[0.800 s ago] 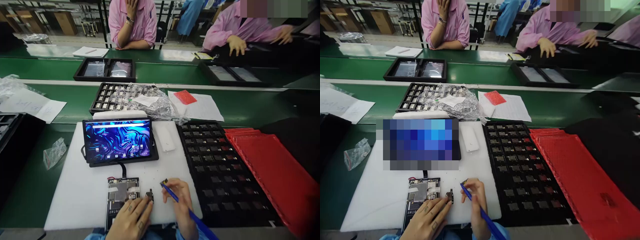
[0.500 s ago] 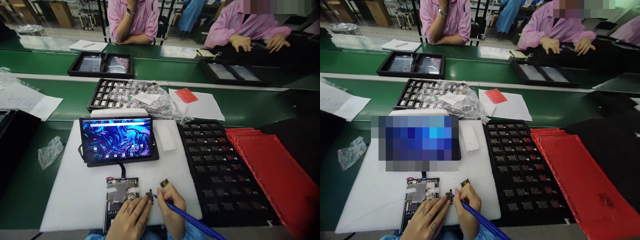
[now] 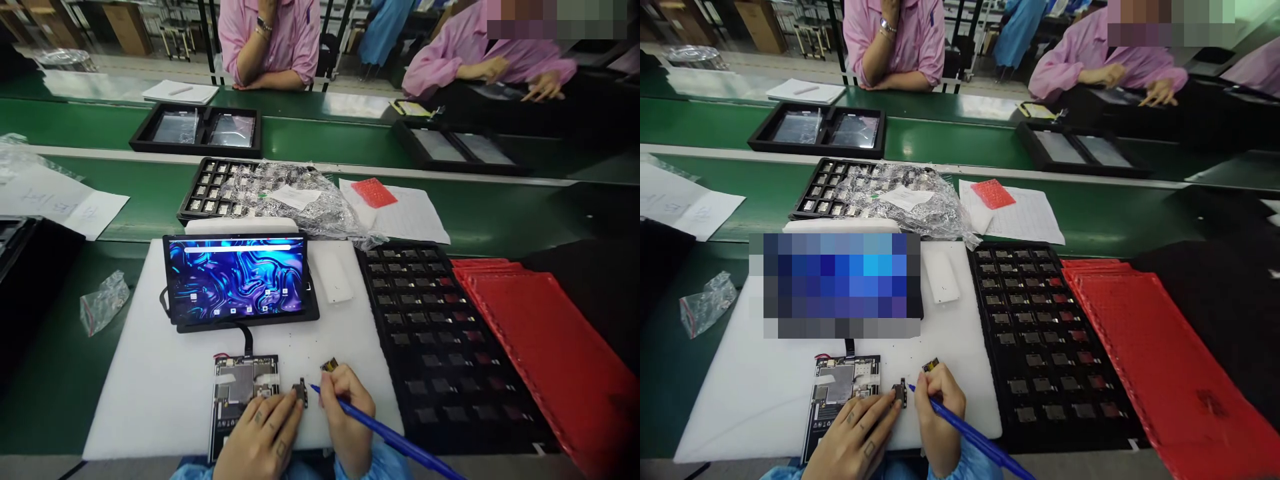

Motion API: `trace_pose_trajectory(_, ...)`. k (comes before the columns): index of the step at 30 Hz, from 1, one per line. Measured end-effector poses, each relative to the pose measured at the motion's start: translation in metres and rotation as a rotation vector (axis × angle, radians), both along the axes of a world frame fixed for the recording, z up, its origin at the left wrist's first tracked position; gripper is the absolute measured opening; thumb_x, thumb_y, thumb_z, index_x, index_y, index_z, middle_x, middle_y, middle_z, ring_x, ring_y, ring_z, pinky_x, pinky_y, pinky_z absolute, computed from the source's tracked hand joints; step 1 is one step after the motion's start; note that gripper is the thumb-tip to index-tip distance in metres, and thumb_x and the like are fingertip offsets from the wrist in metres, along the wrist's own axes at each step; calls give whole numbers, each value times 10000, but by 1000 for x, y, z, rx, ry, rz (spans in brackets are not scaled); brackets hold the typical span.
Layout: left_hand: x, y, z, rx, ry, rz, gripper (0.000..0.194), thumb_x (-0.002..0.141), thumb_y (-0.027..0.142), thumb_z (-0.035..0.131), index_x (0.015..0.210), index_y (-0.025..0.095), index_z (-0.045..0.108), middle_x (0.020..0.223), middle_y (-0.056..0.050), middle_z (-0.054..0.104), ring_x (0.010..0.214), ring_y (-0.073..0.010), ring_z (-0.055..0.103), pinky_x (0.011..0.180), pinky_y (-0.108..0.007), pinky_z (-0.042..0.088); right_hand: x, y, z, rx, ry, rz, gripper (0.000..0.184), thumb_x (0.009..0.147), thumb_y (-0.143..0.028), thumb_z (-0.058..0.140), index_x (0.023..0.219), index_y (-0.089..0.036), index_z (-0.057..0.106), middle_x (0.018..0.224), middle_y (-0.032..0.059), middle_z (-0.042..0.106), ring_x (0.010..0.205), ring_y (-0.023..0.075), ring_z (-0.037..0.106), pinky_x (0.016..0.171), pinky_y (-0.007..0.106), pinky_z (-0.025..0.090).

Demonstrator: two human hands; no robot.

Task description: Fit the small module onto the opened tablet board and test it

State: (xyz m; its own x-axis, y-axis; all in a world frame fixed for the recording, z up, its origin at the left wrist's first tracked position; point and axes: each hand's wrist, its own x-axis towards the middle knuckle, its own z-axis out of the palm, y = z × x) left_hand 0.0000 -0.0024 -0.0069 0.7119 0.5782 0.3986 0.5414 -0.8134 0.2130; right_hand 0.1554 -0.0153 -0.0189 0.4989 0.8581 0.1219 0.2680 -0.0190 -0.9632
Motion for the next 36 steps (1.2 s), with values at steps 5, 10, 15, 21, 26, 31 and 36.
trace_pose_trajectory(5, -3, 0, 3, -23, -26, -15, 425, 994, 140, 232, 1062, 148, 651, 995, -66, 737, 890, -168, 655, 780, -288, 491, 1, -1, 1, 14, 184, 14, 377, 968, -411, 350, 654, -225, 444, 589, -44, 454, 469, 112, 441, 426, 207, 396)
trace_pose_trajectory(10, -19, 5, 9, -190, -197, -27, 335, 956, 92, 315, 1098, 128, 617, 1010, -121, 693, 952, -178, 630, 836, -286, 508, 0, -6, -1, 21, 240, 28, 519, 926, -603, 276, 665, -220, 510, 453, -79, 361, 349, 95, 345, 329, 187, 307)
trace_pose_trajectory(15, -46, 32, 11, -282, -326, 183, 297, 913, 91, 410, 1141, 163, 586, 879, -64, 657, 798, -150, 640, 707, -217, 529, 10, -15, 0, -27, -58, 17, 214, 907, -346, 521, 838, -207, 669, 665, 5, 599, 560, 143, 590, 506, 224, 477)
trace_pose_trajectory(21, -70, 56, 0, -322, -362, 496, 207, 897, 168, 481, 1030, 203, 636, 771, 11, 612, 665, -121, 607, 623, -207, 486, 9, -32, -7, -93, -446, 79, 208, 933, -305, 474, 922, -217, 663, 557, -24, 603, 453, 136, 605, 470, 208, 490)
trace_pose_trajectory(26, -69, 57, -1, -332, -383, 486, 204, 895, 177, 470, 992, 202, 648, 776, 7, 632, 669, -123, 612, 628, -213, 482, -7, -37, -12, -178, -512, 17, 281, 817, -513, 608, 825, -242, 537, 698, 19, 604, 622, 215, 629, 577, 311, 528)
trace_pose_trajectory(31, -70, 58, 0, -340, -392, 548, 204, 878, 226, 487, 989, 207, 658, 724, 23, 621, 585, -117, 585, 577, -208, 477, -9, -34, -14, -154, -517, 93, 183, 836, -380, 624, 820, -250, 496, 680, -13, 562, 600, 190, 627, 560, 272, 524)
trace_pose_trajectory(36, -72, 60, -2, -363, -392, 568, 211, 865, 258, 489, 978, 207, 660, 742, 16, 656, 582, -121, 609, 562, -206, 491, -13, -31, -14, -107, -446, 66, 191, 868, -350, 581, 771, -258, 444, 708, -12, 590, 610, 179, 635, 563, 260, 518)
